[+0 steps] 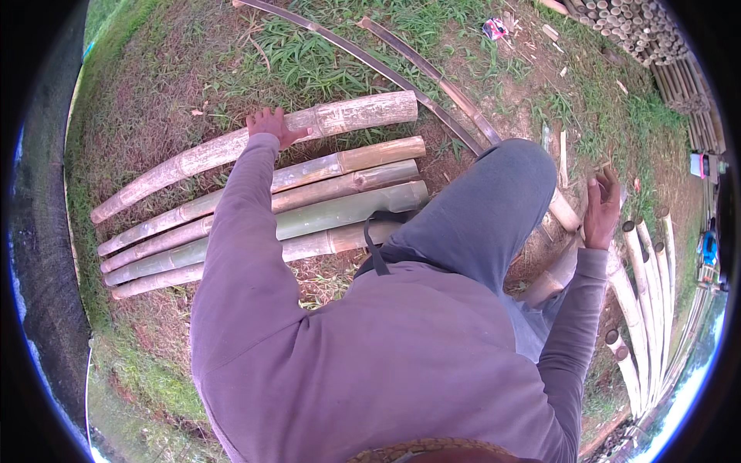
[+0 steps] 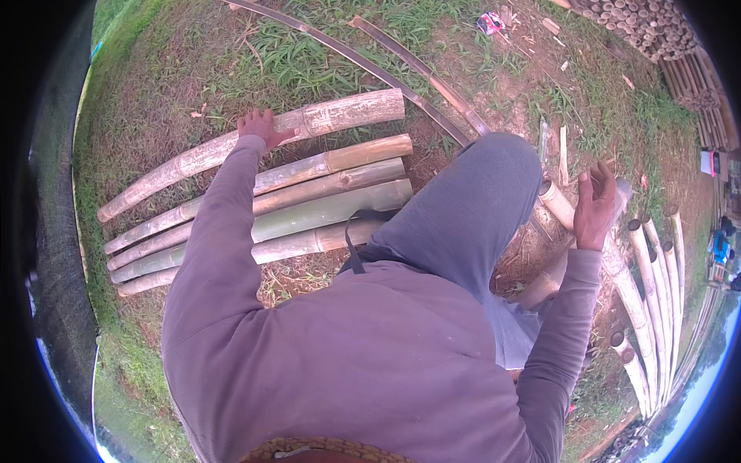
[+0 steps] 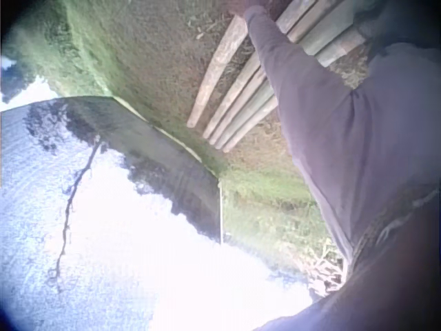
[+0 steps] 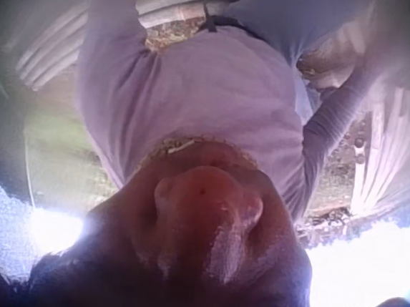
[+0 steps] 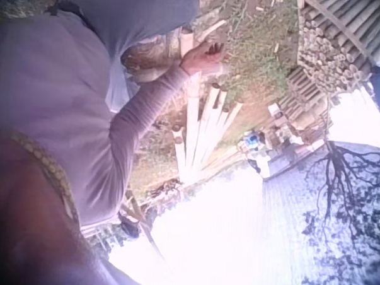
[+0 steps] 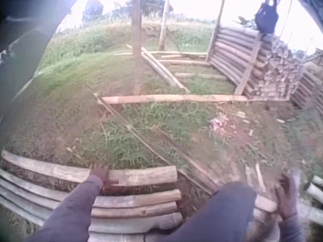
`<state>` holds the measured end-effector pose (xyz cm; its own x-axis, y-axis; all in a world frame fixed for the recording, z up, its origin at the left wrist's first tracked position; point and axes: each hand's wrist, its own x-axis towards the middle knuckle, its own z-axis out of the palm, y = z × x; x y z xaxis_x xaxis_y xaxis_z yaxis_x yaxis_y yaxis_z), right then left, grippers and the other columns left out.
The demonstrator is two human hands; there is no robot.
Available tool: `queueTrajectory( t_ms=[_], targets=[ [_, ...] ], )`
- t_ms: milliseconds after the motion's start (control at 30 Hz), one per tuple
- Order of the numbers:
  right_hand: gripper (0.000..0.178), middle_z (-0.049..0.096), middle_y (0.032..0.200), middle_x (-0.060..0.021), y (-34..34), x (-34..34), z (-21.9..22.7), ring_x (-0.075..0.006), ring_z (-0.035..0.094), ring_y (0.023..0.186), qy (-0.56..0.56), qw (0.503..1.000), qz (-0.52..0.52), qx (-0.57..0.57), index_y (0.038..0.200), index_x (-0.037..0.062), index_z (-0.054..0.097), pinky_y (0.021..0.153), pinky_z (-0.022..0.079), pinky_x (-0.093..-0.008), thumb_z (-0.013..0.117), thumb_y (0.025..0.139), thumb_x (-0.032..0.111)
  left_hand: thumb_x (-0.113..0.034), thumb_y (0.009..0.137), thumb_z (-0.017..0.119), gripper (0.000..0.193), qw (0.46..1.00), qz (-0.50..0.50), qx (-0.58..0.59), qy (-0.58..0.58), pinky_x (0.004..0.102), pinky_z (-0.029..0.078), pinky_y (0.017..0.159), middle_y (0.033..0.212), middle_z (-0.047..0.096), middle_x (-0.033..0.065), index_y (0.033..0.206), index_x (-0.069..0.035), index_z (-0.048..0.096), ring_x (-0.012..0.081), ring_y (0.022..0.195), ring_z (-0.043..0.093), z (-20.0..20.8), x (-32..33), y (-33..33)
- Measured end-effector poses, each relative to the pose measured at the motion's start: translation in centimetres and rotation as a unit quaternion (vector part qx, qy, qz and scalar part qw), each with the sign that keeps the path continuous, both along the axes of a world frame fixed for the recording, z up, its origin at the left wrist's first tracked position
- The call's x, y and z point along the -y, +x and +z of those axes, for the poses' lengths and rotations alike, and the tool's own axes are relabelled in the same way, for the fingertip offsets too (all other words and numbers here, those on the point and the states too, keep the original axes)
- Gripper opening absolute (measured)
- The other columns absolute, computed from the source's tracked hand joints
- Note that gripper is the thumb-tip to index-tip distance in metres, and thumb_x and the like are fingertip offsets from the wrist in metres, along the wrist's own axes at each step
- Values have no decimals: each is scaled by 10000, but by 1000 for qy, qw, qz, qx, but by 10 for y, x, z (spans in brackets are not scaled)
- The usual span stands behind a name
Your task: The person uses a hand saw to cut bamboo poles into shorter sections. They position each pole on a wooden support, saw through it, and then move the cut pieces aside to a pile on the ground.
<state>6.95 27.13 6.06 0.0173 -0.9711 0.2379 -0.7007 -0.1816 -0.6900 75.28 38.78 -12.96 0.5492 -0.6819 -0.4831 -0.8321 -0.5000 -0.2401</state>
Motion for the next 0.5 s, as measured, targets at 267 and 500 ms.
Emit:
queueTrajectory(
  t_ms=[267, 500],
  targets=[
    [560, 780, 1163, -249, -169, -184, -139, -395, 729, 1178, 199, 935, -271, -114, 1348, -29, 679, 1026, 541, -452, 729, 979, 389, -980, 749, 609, 1168, 997, -69, 9, -25, 614, 319, 1219, 1628, 421, 256, 1658, -271, 416, 471, 1505, 395, -33, -16, -33],
    [503, 749, 1258, -238, -129, -232, -185, -423, 698, 1214, 313, 898, -295, -91, 1335, 35, 676, 1050, 541, -487, 710, 981, 391, -892, 932, 478, 1076, 999, 5, -32, 22, 686, 220, 1253, 1728, 317, 161, 1724, -210, 224, 398, 1608, 275, -63, -24, -33]
  ],
)
